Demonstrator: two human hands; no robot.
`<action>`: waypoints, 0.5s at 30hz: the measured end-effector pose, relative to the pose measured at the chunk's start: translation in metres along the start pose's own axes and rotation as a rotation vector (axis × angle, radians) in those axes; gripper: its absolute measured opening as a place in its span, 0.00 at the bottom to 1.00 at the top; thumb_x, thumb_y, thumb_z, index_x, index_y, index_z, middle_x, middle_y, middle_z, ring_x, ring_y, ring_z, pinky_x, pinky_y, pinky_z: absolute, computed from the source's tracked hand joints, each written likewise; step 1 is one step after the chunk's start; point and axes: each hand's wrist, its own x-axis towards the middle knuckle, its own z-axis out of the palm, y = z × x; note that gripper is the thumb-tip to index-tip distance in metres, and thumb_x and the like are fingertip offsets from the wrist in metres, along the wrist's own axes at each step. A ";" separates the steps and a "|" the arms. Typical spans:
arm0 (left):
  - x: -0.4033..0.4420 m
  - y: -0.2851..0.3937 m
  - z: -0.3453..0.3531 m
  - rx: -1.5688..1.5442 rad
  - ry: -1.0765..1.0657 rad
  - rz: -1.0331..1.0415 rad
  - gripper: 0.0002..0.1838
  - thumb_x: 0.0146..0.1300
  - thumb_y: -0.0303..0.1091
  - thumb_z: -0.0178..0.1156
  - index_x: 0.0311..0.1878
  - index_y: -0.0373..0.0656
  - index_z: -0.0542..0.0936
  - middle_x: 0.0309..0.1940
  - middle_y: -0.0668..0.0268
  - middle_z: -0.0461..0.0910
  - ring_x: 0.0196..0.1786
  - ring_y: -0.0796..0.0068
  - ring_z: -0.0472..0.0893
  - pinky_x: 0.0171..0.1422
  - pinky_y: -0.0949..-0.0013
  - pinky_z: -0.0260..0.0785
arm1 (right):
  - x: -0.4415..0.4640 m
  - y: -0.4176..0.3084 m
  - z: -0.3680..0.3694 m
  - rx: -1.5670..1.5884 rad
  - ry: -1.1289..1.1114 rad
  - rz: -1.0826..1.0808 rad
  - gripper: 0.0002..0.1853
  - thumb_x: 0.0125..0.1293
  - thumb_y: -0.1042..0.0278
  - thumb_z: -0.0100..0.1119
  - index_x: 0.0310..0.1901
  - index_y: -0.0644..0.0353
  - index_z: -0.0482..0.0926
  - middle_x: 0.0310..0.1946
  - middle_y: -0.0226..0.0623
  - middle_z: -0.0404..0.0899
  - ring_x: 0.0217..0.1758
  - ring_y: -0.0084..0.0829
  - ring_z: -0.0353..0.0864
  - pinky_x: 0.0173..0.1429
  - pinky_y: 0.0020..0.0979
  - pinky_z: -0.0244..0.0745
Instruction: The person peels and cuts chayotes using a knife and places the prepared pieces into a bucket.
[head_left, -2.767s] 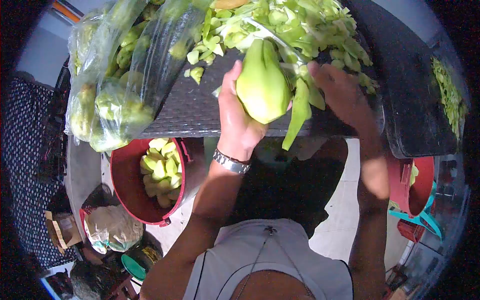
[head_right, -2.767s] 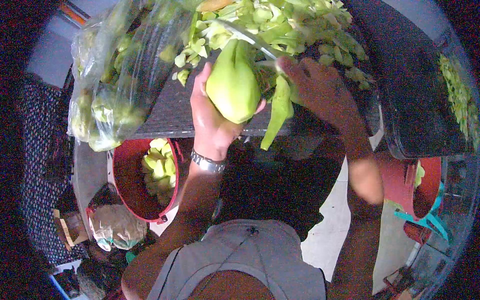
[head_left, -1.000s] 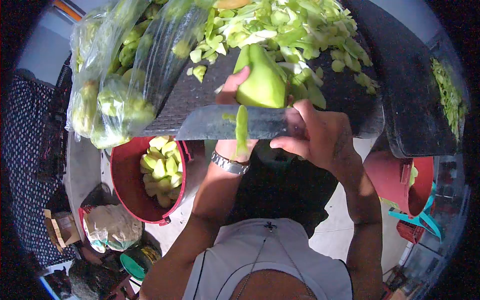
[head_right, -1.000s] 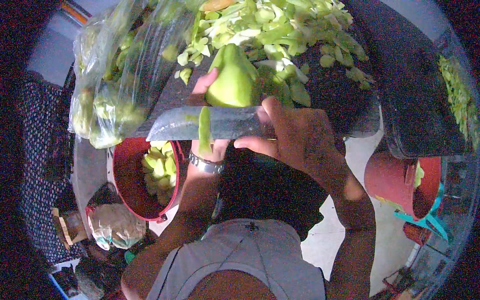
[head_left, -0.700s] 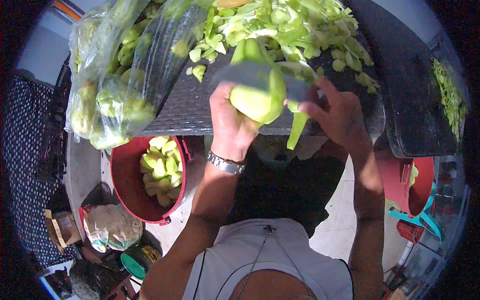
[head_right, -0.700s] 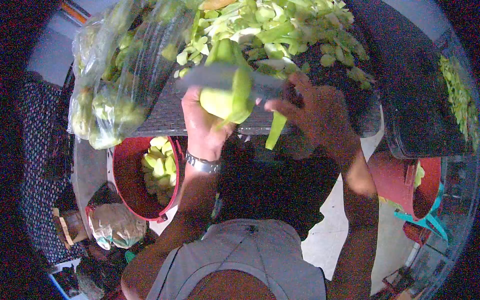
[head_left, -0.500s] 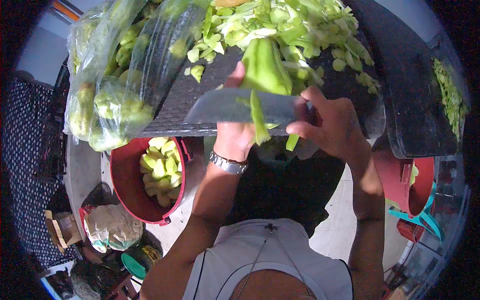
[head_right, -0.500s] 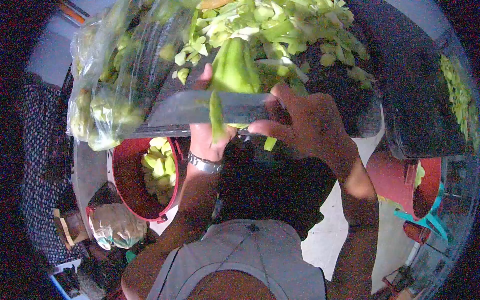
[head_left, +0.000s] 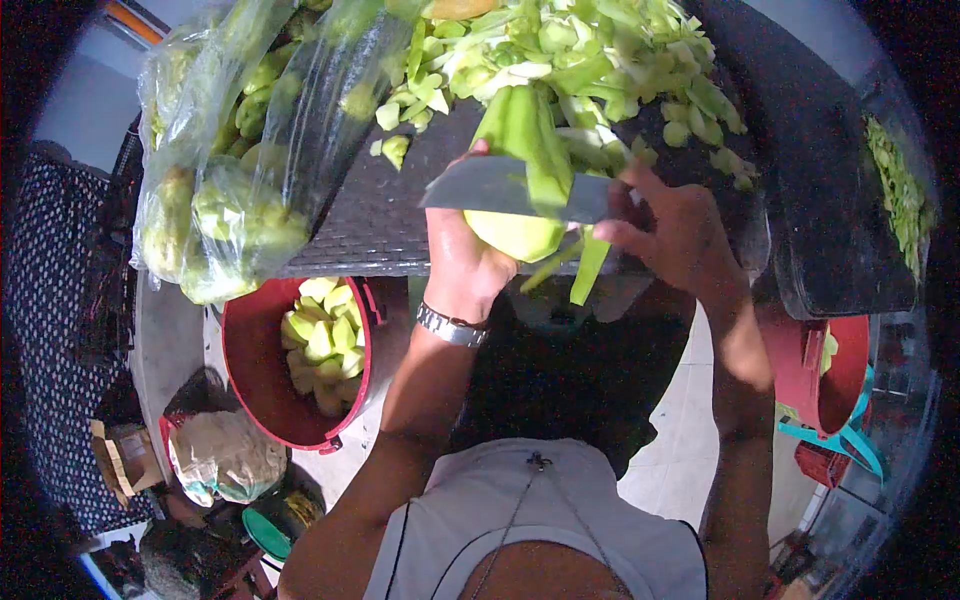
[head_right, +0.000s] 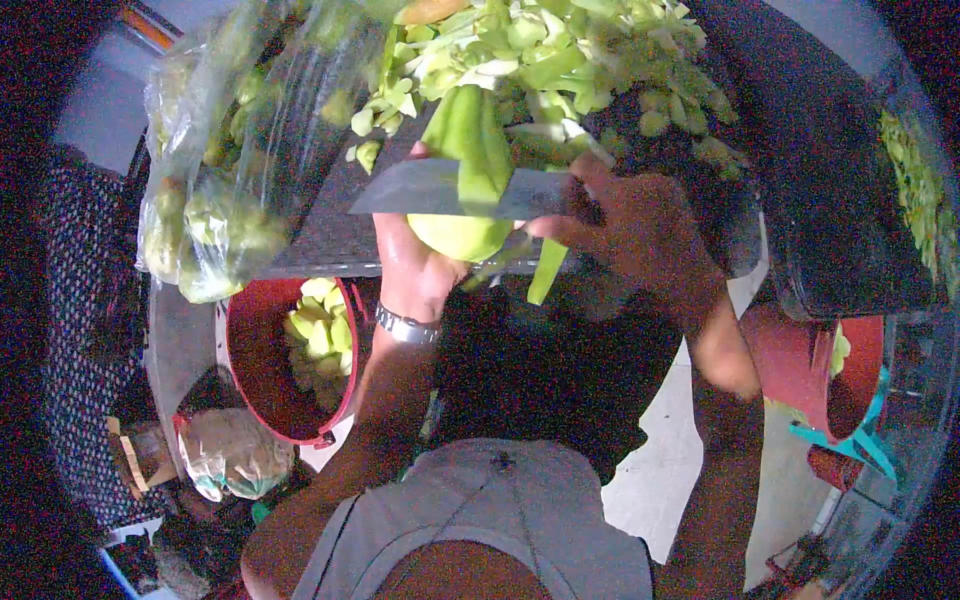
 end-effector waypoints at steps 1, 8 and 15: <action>-0.003 -0.003 -0.001 -0.017 0.015 0.023 0.20 0.72 0.45 0.57 0.57 0.41 0.78 0.48 0.59 0.84 0.50 0.59 0.85 0.56 0.51 0.80 | 0.001 -0.003 -0.004 0.017 -0.027 0.003 0.28 0.61 0.40 0.69 0.49 0.57 0.78 0.20 0.40 0.80 0.24 0.37 0.84 0.32 0.38 0.75; 0.007 0.009 0.001 0.156 -0.163 -0.054 0.35 0.70 0.54 0.52 0.70 0.36 0.68 0.62 0.44 0.76 0.58 0.38 0.80 0.59 0.32 0.75 | 0.025 0.029 -0.006 -0.084 0.055 -0.027 0.26 0.66 0.40 0.64 0.47 0.57 0.77 0.25 0.42 0.82 0.28 0.43 0.85 0.36 0.40 0.76; 0.005 0.010 -0.001 0.073 -0.282 -0.102 0.31 0.75 0.53 0.49 0.69 0.37 0.71 0.61 0.49 0.79 0.59 0.42 0.81 0.60 0.36 0.76 | 0.048 0.087 -0.002 -0.132 0.009 0.118 0.21 0.72 0.53 0.59 0.59 0.56 0.76 0.39 0.49 0.81 0.42 0.52 0.83 0.46 0.45 0.77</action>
